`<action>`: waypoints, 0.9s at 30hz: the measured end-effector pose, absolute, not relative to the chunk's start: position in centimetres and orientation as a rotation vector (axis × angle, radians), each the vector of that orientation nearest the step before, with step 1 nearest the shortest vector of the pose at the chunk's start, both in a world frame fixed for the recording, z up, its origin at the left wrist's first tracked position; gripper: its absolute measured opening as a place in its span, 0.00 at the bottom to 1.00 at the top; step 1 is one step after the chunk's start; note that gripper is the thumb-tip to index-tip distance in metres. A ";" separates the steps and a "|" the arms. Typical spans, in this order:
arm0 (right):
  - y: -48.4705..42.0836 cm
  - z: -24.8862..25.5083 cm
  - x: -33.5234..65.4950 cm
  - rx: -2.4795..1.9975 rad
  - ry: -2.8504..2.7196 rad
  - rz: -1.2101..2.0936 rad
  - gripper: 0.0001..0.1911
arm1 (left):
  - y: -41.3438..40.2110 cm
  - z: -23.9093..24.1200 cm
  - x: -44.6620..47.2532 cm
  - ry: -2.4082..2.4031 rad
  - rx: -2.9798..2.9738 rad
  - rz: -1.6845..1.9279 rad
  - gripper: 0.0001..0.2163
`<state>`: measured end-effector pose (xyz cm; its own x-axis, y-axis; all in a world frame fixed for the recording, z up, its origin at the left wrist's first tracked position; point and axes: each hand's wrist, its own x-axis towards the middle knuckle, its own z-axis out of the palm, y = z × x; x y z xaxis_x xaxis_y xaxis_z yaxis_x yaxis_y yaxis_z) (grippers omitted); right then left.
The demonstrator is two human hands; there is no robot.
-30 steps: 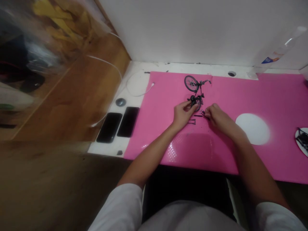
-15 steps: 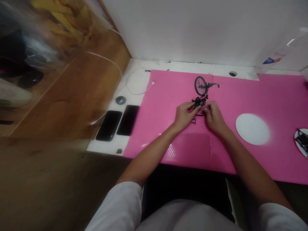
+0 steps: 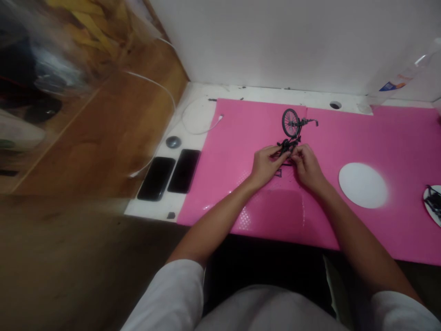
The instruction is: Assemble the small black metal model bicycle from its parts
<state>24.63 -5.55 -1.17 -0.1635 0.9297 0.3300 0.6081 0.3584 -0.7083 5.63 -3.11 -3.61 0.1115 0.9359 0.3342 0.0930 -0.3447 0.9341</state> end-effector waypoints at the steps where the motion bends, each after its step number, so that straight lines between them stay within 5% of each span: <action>1: -5.5 -1.1 24.7 -1.341 -1.881 0.551 0.08 | -3.2 -3.5 5.6 1.029 1.593 1.334 0.10; 27: -5.8 -0.6 24.5 -1.242 -1.835 0.351 0.06 | -2.8 -3.4 5.3 0.995 1.546 1.402 0.18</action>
